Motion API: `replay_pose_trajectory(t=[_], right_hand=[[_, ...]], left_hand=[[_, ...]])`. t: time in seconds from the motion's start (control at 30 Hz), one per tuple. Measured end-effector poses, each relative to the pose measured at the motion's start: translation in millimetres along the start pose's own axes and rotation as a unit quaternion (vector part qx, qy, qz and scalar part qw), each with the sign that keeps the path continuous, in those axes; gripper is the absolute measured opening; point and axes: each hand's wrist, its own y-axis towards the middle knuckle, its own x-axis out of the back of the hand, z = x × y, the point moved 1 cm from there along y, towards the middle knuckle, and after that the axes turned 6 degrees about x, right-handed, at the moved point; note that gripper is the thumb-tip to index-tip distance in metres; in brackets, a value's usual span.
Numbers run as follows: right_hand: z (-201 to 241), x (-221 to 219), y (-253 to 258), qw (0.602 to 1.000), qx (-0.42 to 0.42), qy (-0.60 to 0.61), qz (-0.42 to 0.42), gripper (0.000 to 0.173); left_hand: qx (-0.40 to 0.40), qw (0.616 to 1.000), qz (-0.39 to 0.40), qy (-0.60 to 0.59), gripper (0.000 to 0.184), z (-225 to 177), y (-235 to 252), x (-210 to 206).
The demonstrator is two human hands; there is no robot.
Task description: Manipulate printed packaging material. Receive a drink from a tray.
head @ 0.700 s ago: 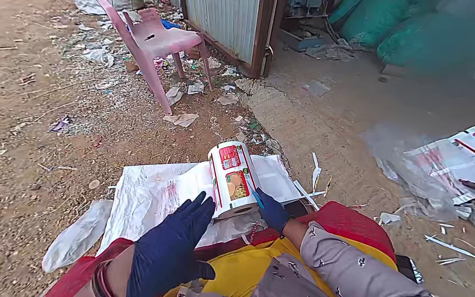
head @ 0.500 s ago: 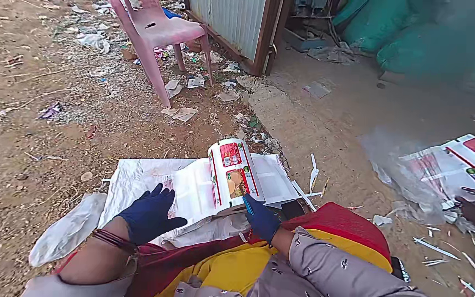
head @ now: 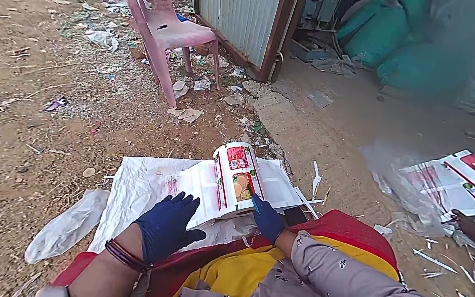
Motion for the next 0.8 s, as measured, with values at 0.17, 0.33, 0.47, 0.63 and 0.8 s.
replay_pose_trajectory(t=[0.17,0.33,0.47,0.63,0.8], right_hand=[[26.0,7.2,46.0,0.998,0.021,0.008,-0.058,0.067],[43.1,7.5,85.7,0.998,-0.002,0.015,-0.069,0.064],[44.7,16.8,93.3,0.998,-0.021,-0.003,-0.058,0.064],[43.5,21.4,99.8,0.998,-0.024,-0.015,-0.056,0.063],[40.9,26.3,96.3,0.997,-0.031,-0.012,-0.076,0.063]], left_hand=[[-0.048,0.998,0.026,-0.009,0.086,-9.9,0.0,-1.4],[-0.048,0.998,0.043,-0.005,0.085,-7.4,3.4,-4.8],[-0.046,0.998,0.051,0.002,0.085,-2.9,0.6,-2.3],[-0.078,0.997,0.029,-0.007,0.084,-5.8,-5.8,4.3],[-0.084,0.996,0.039,0.002,0.083,-8.4,-6.5,2.6]])
